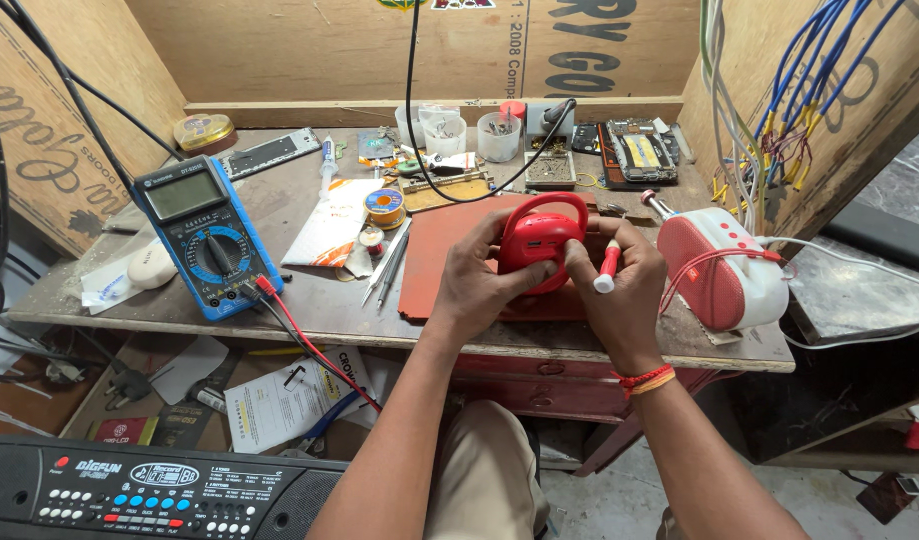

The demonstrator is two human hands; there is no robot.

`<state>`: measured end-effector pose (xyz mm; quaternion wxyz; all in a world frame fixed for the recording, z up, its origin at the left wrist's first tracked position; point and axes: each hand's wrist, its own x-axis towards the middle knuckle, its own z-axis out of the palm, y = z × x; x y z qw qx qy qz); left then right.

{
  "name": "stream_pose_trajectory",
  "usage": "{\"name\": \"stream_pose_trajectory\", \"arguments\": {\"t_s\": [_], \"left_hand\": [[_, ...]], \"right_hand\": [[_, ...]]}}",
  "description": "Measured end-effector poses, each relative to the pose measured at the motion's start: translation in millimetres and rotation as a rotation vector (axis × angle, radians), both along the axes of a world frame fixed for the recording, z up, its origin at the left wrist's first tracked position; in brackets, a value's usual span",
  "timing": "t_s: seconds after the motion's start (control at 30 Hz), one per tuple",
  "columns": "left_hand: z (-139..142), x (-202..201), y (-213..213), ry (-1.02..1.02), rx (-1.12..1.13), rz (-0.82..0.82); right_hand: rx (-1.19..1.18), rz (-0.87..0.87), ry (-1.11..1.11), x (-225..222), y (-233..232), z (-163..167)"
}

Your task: The person uses a screwdriver to unscrew and open a red portable speaker, working around its driver and casing, then sets the speaker aside and probes a disassembled phone mainboard on the bench with a screwdriver while a multimeter stays connected nearby.

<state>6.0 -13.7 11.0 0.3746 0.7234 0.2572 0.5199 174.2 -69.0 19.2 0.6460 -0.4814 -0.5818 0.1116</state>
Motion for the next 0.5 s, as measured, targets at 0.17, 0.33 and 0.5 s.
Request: {"name": "stream_pose_trajectory", "arguments": {"t_s": [0.17, 0.33, 0.5], "left_hand": [[0.8, -0.1, 0.3, 0.003, -0.013, 0.002], [1.5, -0.1, -0.2, 0.008, 0.013, 0.0], [1.9, 1.1, -1.2, -0.011, -0.039, -0.032]], "right_hand": [[0.026, -0.033, -0.046, -0.6, 0.4, -0.1], [-0.014, -0.071, -0.045, -0.8, 0.7, -0.4], [-0.079, -0.165, -0.099, -0.8, 0.5, -1.5]]}}
